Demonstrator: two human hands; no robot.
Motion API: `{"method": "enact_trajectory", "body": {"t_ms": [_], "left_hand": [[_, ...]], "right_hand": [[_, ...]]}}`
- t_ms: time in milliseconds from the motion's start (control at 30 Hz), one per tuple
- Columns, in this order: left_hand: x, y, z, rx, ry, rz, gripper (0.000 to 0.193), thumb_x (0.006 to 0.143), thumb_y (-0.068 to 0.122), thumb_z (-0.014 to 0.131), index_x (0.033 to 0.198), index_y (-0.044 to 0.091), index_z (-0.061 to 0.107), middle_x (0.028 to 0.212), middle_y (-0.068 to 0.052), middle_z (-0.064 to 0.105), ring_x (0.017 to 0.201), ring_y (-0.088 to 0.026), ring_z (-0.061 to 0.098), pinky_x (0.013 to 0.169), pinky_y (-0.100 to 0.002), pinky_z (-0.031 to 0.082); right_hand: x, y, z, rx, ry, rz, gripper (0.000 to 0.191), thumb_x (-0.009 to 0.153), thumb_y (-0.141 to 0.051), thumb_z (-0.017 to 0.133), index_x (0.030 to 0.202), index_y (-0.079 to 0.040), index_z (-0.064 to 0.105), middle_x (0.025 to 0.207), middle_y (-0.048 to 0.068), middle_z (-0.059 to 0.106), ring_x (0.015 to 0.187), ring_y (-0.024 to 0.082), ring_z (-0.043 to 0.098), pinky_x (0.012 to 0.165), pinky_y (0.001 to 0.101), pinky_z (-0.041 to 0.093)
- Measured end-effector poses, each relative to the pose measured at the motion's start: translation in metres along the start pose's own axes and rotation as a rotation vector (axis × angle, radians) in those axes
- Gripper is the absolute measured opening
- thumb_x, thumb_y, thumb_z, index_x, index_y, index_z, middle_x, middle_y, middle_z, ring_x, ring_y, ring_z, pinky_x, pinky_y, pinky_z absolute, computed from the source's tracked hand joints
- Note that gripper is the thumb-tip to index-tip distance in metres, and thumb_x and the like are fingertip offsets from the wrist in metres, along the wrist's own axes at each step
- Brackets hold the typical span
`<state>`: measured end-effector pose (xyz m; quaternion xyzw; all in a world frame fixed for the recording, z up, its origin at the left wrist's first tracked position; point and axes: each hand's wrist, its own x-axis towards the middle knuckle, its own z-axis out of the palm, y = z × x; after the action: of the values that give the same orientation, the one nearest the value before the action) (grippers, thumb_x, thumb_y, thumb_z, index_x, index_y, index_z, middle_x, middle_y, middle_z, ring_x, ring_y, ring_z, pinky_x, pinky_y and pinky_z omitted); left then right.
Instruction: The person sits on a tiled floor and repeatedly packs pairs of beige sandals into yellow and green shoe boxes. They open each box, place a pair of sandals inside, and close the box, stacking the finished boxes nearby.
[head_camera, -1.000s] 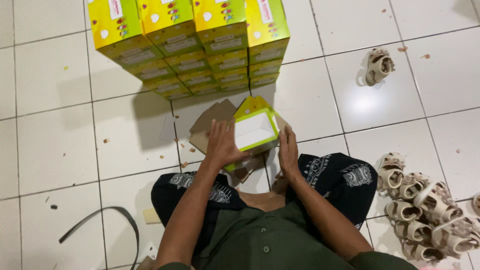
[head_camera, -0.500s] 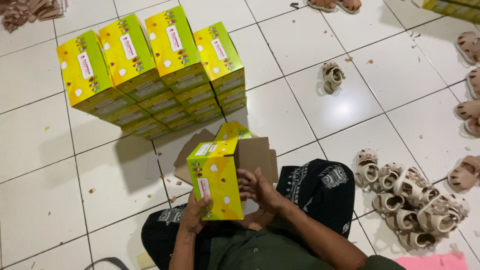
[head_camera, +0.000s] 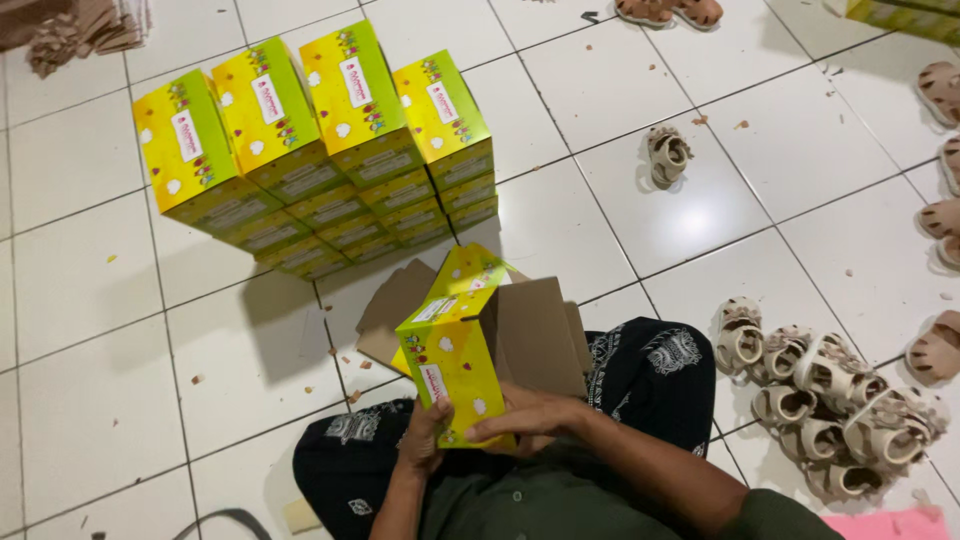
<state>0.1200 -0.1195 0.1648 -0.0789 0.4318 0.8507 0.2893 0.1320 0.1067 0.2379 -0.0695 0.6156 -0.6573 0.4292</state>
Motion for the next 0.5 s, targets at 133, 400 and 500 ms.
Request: {"method": "enact_trajectory", "body": {"t_ms": [133, 400, 500], "left_hand": [[0.008, -0.013, -0.021, 0.253, 0.08, 0.059, 0.08, 0.086, 0.046, 0.071, 0.148, 0.006, 0.04, 0.141, -0.011, 0.057, 0.13, -0.027, 0.055, 0.108, -0.042, 0.046], [0.017, 0.002, -0.078, 0.106, 0.529, 0.173, 0.073, 0.103, 0.051, 0.041, 0.158, 0.006, 0.027, 0.163, -0.016, 0.03, 0.151, -0.032, 0.027, 0.121, -0.051, 0.024], [0.027, 0.007, -0.095, 0.048, 0.607, 0.106, 0.073, 0.105, 0.052, 0.037, 0.161, 0.011, 0.016, 0.169, -0.017, 0.016, 0.155, -0.035, 0.018, 0.126, -0.054, 0.02]], "right_hand": [[0.016, -0.03, -0.008, -0.292, 0.294, -0.215, 0.047, 0.085, -0.026, 0.075, 0.118, 0.006, 0.064, 0.103, 0.018, 0.078, 0.09, 0.022, 0.074, 0.077, 0.0362, 0.062], [0.052, -0.07, -0.036, -1.336, 0.56, -0.572, 0.03, 0.081, -0.017, 0.074, 0.109, -0.006, 0.068, 0.106, 0.015, 0.077, 0.095, 0.034, 0.073, 0.078, 0.0421, 0.061], [0.049, -0.046, -0.051, -0.669, 0.705, -0.23, 0.024, 0.097, -0.021, 0.065, 0.113, -0.005, 0.073, 0.112, 0.012, 0.076, 0.094, 0.028, 0.076, 0.071, 0.0395, 0.065]]}}
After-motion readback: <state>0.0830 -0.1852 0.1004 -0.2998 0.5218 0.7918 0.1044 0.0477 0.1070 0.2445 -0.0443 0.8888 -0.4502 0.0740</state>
